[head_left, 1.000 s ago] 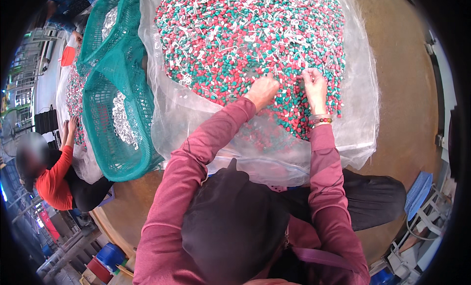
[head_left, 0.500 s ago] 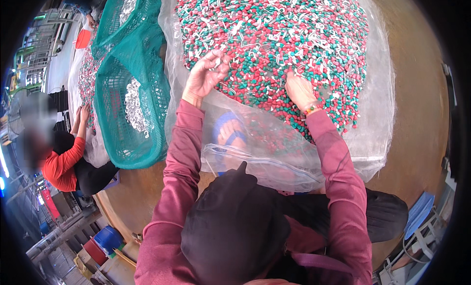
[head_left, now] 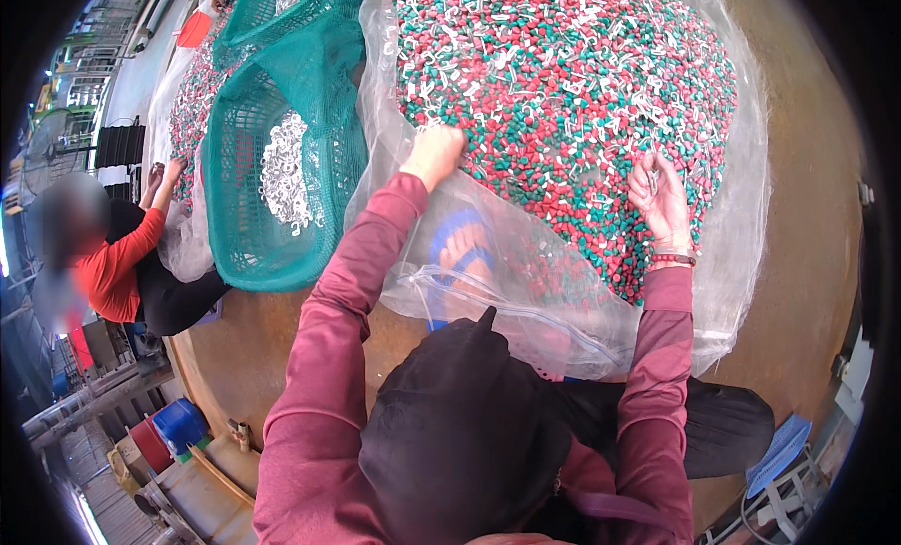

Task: The person sits on the floor and sorts small red, green, and white plastic pieces by hand, picking them from a large pile and placing them into a green basket. Another person works nearby on a similar task.

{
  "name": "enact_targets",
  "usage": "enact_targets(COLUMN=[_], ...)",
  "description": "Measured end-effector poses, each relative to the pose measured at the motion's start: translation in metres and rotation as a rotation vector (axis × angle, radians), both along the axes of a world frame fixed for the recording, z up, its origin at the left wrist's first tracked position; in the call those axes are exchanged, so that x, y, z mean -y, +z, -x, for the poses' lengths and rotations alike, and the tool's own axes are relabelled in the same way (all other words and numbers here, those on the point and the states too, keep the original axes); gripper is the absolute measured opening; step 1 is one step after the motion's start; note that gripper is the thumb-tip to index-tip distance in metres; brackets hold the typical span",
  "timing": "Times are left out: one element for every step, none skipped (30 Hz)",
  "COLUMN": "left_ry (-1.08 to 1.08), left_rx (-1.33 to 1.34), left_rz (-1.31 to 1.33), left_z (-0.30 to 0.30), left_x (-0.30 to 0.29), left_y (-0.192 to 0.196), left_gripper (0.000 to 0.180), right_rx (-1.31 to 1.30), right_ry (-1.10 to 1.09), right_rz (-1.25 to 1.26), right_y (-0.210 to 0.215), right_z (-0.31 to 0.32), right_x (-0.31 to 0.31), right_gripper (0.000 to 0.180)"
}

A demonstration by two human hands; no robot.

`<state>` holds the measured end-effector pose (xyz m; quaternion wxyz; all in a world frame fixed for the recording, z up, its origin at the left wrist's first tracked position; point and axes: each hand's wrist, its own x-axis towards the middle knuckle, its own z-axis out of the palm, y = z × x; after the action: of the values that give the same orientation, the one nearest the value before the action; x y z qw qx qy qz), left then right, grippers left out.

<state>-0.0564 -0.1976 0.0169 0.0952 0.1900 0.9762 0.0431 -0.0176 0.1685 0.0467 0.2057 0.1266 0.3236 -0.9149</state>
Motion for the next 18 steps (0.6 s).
enact_targets(left_ry=[-0.001,0.035,0.061,0.081,0.133,0.196,0.253,0.326,0.321,0.175,0.018,-0.158,-0.323,-0.332,-0.377,-0.405,-0.385,-0.368], left_rx=[-0.041,-0.076,-0.073,-0.029,0.016,-0.035,-0.078,-0.133,-0.248,-0.159,-0.138,-0.133,-0.104,-0.08,-0.07,-0.044,-0.058,-0.035], left_rz=[0.059,0.032,0.006,-0.02,-0.046,-0.075,-0.108,-0.139,-0.182,-0.126,-0.101,-0.099,-0.032,0.012,0.016,0.047,0.076,-0.002], left_z=[-0.008,-0.012,-0.015,-0.017,-0.017,-0.016,-0.014,-0.012,-0.015,-0.017,-0.02,-0.024,-0.027,-0.029,-0.03,-0.029,-0.026,-0.022], left_x=[-0.002,-0.003,-0.003,-0.004,-0.004,-0.004,-0.003,-0.001,-0.003,-0.004,-0.006,-0.009,-0.011,-0.015,-0.016,-0.017,-0.018,-0.018], left_y=[-0.007,-0.011,-0.013,-0.014,-0.012,-0.009,-0.005,-0.001,0.002,0.005,0.006,0.006,0.004,0.001,-0.003,-0.006,-0.008,-0.009], left_gripper=[0.005,0.008,0.014,0.02,0.021,0.021,0.022,0.023,0.028,0.029,0.031,0.034,0.031,0.03,0.029,0.027,0.021,0.02], right_rx=[-0.012,-0.014,0.004,-0.014,-0.017,-0.021,-0.029,-0.06,-0.065,-0.102,-0.039,-0.037,-0.018,0.007,0.045,0.022,0.0,-0.031], right_ry=[0.014,0.02,0.02,0.052,0.081,0.103,0.139,0.168,0.115,0.076,-0.009,-0.095,-0.19,-0.284,-0.308,-0.269,-0.226,-0.178], right_rz=[-0.098,-0.201,-0.319,-0.47,-0.632,-0.796,-0.85,-0.91,-0.916,-0.893,-0.776,-0.639,-0.513,-0.39,-0.388,-0.497,-0.603,-0.706], right_y=[0.005,0.009,0.012,0.015,0.017,0.018,0.016,0.015,0.013,0.01,0.01,0.008,0.006,0.004,0.002,0.0,-0.002,-0.005], right_z=[0.003,0.005,0.005,0.004,0.003,0.002,-0.001,-0.002,-0.002,-0.001,-0.001,0.0,0.003,0.005,0.006,0.008,0.01,0.013], right_x=[-0.001,-0.001,0.0,0.002,0.007,0.013,0.023,0.032,0.04,0.046,0.046,0.047,0.045,0.041,0.035,0.028,0.023,0.019], right_gripper=[0.024,0.023,0.022,0.022,0.021,0.02,0.02,0.022,0.021,0.02,0.02,0.02,0.02,0.019,0.016,0.016,0.017,0.018])
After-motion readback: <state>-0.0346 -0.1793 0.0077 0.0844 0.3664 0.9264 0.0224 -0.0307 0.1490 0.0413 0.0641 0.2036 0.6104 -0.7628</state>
